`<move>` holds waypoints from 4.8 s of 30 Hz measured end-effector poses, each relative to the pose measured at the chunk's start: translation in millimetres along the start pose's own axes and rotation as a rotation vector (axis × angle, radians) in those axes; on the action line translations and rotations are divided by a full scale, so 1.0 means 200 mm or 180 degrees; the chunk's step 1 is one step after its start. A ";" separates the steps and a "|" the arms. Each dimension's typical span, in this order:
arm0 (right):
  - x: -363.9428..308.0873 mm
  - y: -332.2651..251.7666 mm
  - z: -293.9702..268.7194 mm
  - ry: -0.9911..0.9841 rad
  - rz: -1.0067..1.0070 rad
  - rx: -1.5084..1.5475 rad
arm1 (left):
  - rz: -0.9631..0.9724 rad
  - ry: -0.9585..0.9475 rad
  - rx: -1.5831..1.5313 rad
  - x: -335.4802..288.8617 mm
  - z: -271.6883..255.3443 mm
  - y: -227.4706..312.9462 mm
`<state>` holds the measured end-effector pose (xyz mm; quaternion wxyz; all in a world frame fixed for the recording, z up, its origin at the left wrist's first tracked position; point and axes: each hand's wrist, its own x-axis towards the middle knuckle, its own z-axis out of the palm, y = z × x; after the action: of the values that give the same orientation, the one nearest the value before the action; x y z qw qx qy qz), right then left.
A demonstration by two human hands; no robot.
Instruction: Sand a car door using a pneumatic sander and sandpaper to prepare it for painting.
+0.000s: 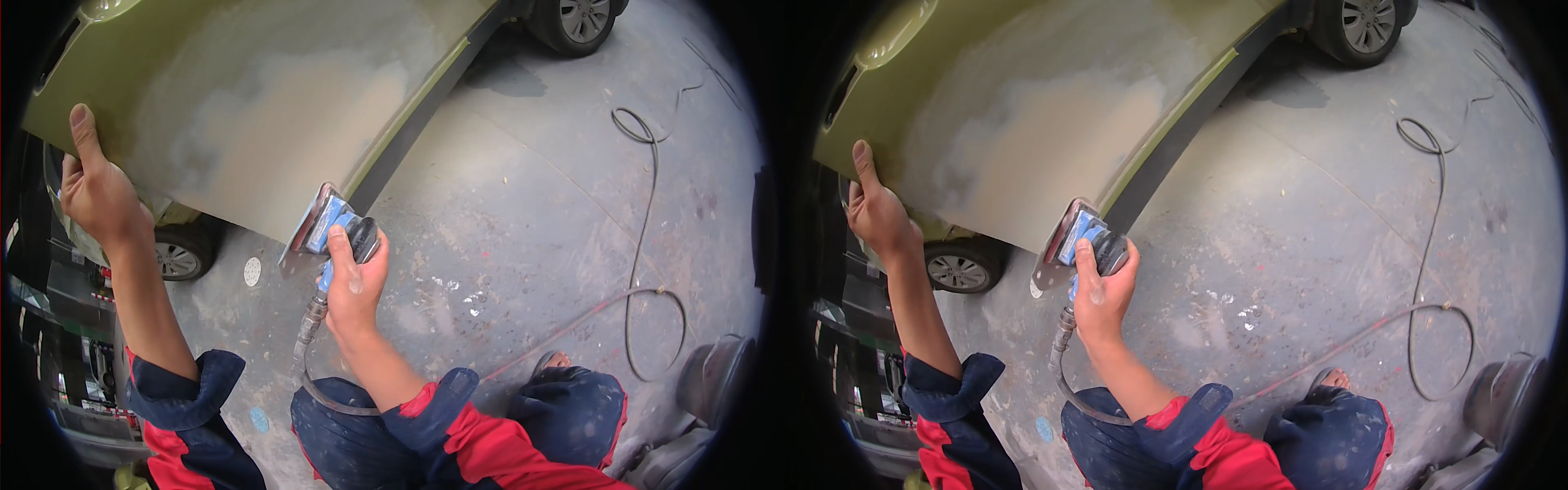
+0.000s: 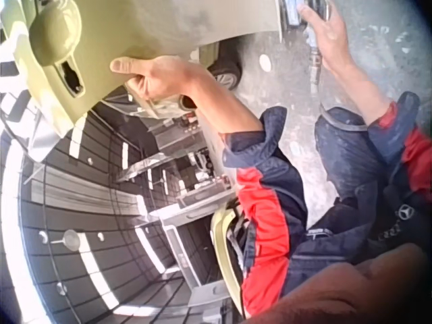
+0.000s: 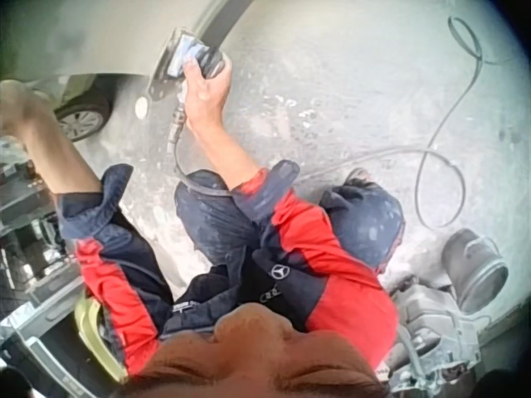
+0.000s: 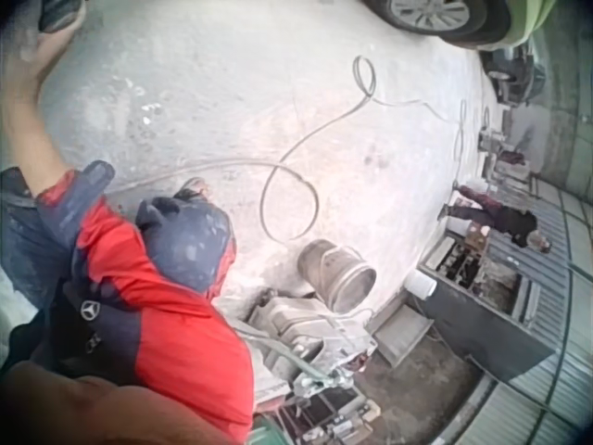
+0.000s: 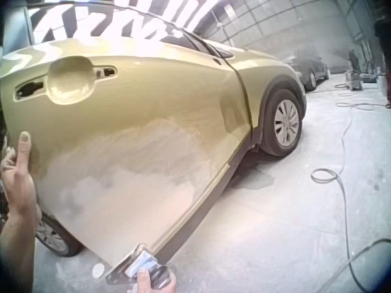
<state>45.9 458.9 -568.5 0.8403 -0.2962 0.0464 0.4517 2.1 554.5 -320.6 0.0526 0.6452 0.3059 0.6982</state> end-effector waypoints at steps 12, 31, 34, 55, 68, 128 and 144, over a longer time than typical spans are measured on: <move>0.67 -0.36 0.02 -0.0087 -0.0142 0.0176 | -0.0019 -0.0052 0.0116 0.01 -0.04 -0.05; 0.42 -0.17 0.04 -0.0061 -0.0280 0.0147 | 0.0135 -0.0026 0.0069 0.03 -0.05 -0.07; 0.48 -0.19 -0.01 -0.0158 -0.0286 0.0296 | 0.0166 -0.0075 0.0026 0.04 -0.04 -0.10; 0.62 -0.14 -0.11 0.0269 -0.0121 0.0020 | -0.0181 -0.0087 0.0204 0.03 -0.06 -0.10; 0.59 -0.57 -0.49 0.0311 -0.0268 0.0559 | -0.0049 -0.0146 0.0119 0.02 -0.05 -0.08; 1.21 -0.58 0.11 0.0117 -0.0484 -0.0271 | -0.0378 0.0153 0.0102 0.04 -0.17 -0.08; 0.70 -0.33 0.09 0.0061 -0.0321 -0.0529 | -0.0244 0.0008 0.0049 0.05 -0.14 -0.07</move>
<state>177.3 543.5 -572.5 0.8340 -0.3712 0.0018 0.4082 -30.6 560.4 -318.0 0.0740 0.6325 0.3358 0.6940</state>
